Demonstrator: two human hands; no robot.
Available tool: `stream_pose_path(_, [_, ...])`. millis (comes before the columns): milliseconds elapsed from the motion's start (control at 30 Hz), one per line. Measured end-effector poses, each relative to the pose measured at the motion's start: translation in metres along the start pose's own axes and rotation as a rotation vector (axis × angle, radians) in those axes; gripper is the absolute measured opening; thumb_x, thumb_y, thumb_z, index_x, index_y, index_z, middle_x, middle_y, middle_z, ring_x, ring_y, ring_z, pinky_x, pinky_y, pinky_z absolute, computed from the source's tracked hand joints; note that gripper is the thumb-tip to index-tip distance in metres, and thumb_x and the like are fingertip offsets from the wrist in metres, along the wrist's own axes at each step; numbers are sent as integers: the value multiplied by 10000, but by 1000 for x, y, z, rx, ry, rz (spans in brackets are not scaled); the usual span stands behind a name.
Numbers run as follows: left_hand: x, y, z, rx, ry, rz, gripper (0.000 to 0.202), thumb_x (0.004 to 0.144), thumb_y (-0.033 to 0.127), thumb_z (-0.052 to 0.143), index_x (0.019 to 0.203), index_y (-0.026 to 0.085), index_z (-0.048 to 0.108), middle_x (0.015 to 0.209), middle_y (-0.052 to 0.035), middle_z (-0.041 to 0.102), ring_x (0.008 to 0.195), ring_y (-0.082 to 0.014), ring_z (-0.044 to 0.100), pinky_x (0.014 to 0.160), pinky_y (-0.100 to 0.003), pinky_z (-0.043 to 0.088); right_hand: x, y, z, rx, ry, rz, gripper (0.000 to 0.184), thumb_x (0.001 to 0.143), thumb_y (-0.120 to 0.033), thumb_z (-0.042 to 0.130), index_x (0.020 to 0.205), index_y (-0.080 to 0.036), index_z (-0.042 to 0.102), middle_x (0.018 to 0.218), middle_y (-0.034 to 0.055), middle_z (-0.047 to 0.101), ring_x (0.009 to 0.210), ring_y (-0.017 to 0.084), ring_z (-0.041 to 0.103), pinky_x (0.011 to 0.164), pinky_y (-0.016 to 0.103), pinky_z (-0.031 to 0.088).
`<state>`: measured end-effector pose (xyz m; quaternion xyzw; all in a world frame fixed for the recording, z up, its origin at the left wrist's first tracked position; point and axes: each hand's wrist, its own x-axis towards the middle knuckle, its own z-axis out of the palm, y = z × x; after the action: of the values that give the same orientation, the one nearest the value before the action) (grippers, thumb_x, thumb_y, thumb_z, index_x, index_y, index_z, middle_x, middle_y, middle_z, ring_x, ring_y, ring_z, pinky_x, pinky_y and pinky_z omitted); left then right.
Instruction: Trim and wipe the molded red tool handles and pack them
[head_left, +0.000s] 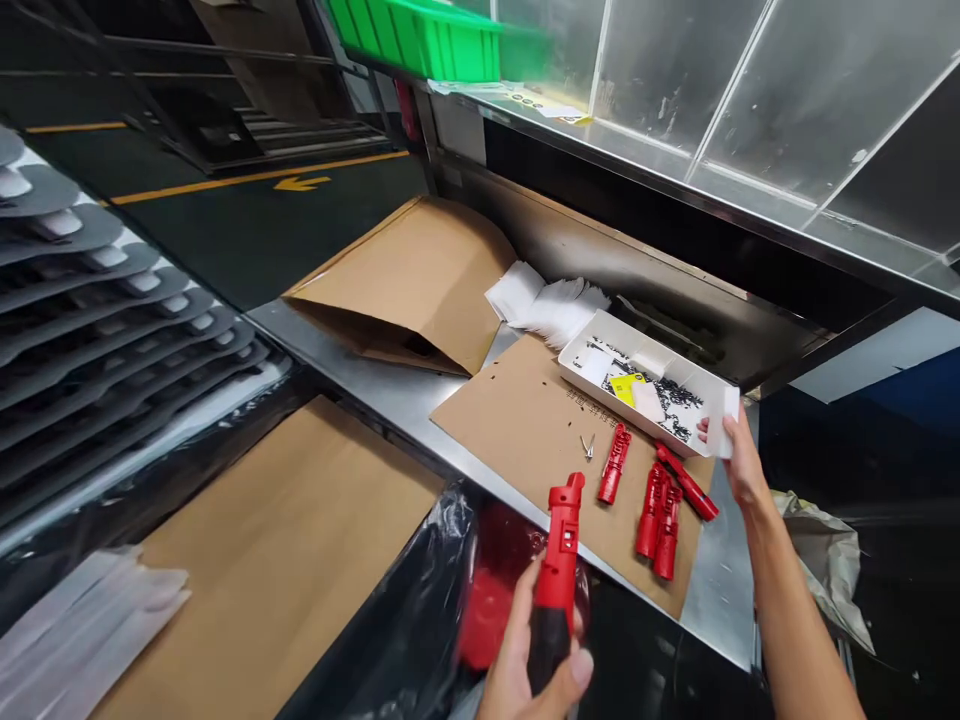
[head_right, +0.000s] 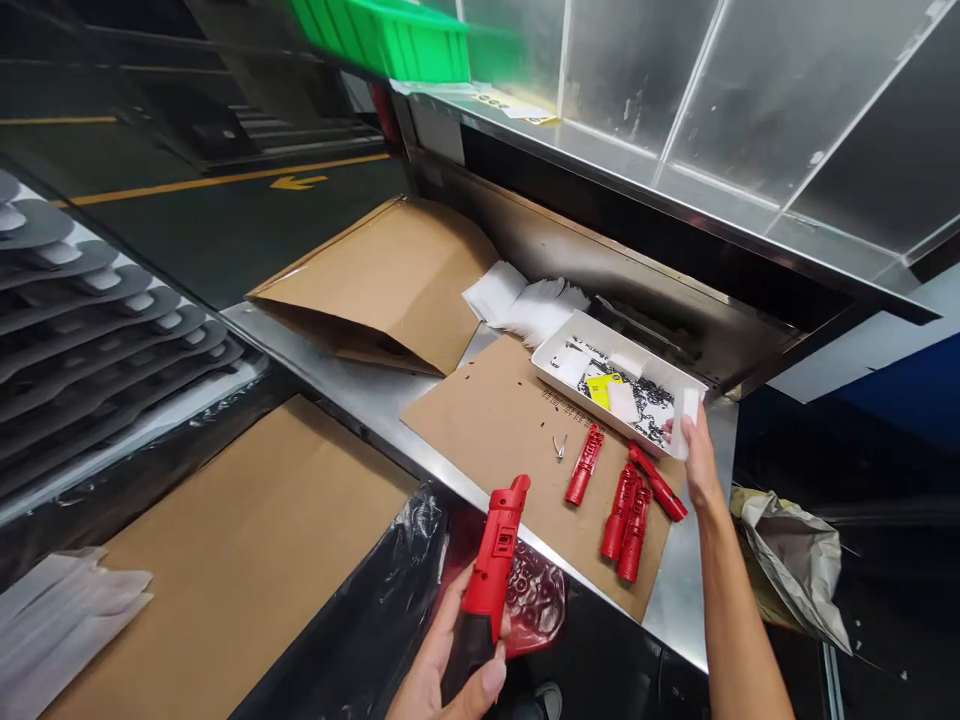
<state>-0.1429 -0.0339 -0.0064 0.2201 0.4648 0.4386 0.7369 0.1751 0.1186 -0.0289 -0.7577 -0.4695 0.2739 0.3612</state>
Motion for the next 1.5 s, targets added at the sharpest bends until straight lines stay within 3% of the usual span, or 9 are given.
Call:
stream_pose_path(167, [-21, -2, 26, -329, -88, -274, 925, 724, 478, 798, 1450, 199, 297, 846, -42, 703, 605, -122, 601, 551, -223, 492, -144, -17, -8, 202, -163, -168, 656, 925, -581, 274, 1488, -246, 311, 1370, 118, 535, 1108, 275, 628, 862, 390, 563])
stream_pose_path(333, [-39, -11, 42, -425, -314, -603, 435, 710, 465, 809, 822, 68, 671, 706, -43, 671, 554, -100, 629, 545, -175, 530, -213, -36, -23, -94, -100, -569, 426, 984, -400, 402, 1406, -411, 464, 1496, 51, 277, 1286, 279, 470, 1040, 450, 467])
stream_pose_path(533, [-62, -29, 53, -127, -310, -439, 671, 595, 769, 699, 507, 114, 575, 385, 17, 453, 289, 3, 321, 294, -117, 168, -244, -45, -26, -201, -69, -913, 444, 973, -370, 387, 1409, -418, 458, 1417, 69, 388, 1134, 271, 589, 830, 377, 593])
stream_pose_path(733, [-81, -32, 60, -32, -217, -256, 685, 735, 765, 557, 1090, 187, 650, 464, 26, 520, 313, -28, 338, 331, -125, 121, -253, -46, -35, -237, -33, -887, 403, 974, -309, 399, 1347, -358, 546, 1400, 109, 422, 1152, 251, 592, 881, 364, 576])
stream_pose_path(833, [-84, -35, 60, 11, -184, -235, 744, 732, 764, 564, 1146, 149, 635, 454, 15, 524, 324, -43, 373, 339, -131, 125, -254, -44, -42, -256, -106, -966, 388, 969, -289, 409, 1316, -332, 578, 1390, 118, 449, 1039, 222, 658, 793, 313, 600])
stream_pose_path(967, [-85, -37, 57, 12, -224, -202, 710, 723, 764, 576, 1130, 186, 649, 479, 27, 544, 316, -52, 370, 333, -153, 215, -253, -45, -47, -330, 66, -933, 361, 970, -244, 430, 1271, -300, 622, 1345, 135, 478, 1039, 225, 666, 777, 317, 606])
stream_pose_path(1067, [-85, -39, 53, 4, -257, -257, 658, 712, 765, 586, 727, 113, 674, 461, 2, 523, 327, -30, 358, 340, -145, 223, -255, -48, -47, -296, 26, -1070, 350, 977, -244, 424, 1241, -305, 644, 1319, 123, 521, 1059, 200, 668, 799, 270, 601])
stream_pose_path(1200, [-83, -39, 47, -197, -395, -370, 474, 794, 623, 637, 854, 154, 670, 513, 20, 560, 298, 2, 302, 317, -109, 141, -257, -50, -46, -303, 148, -1018, 336, 980, -239, 421, 1191, -243, 682, 1279, 149, 559, 1060, 233, 677, 814, 314, 608])
stream_pose_path(1500, [-66, -44, 25, -742, -722, -835, 385, 856, 307, 691, 570, 75, 575, 373, 57, 440, 254, 49, 282, 285, -18, 171, -259, -48, -47, -295, 113, -1032, 320, 985, -296, 447, 1234, -282, 647, 1364, 105, 571, 1001, 179, 703, 786, 261, 608])
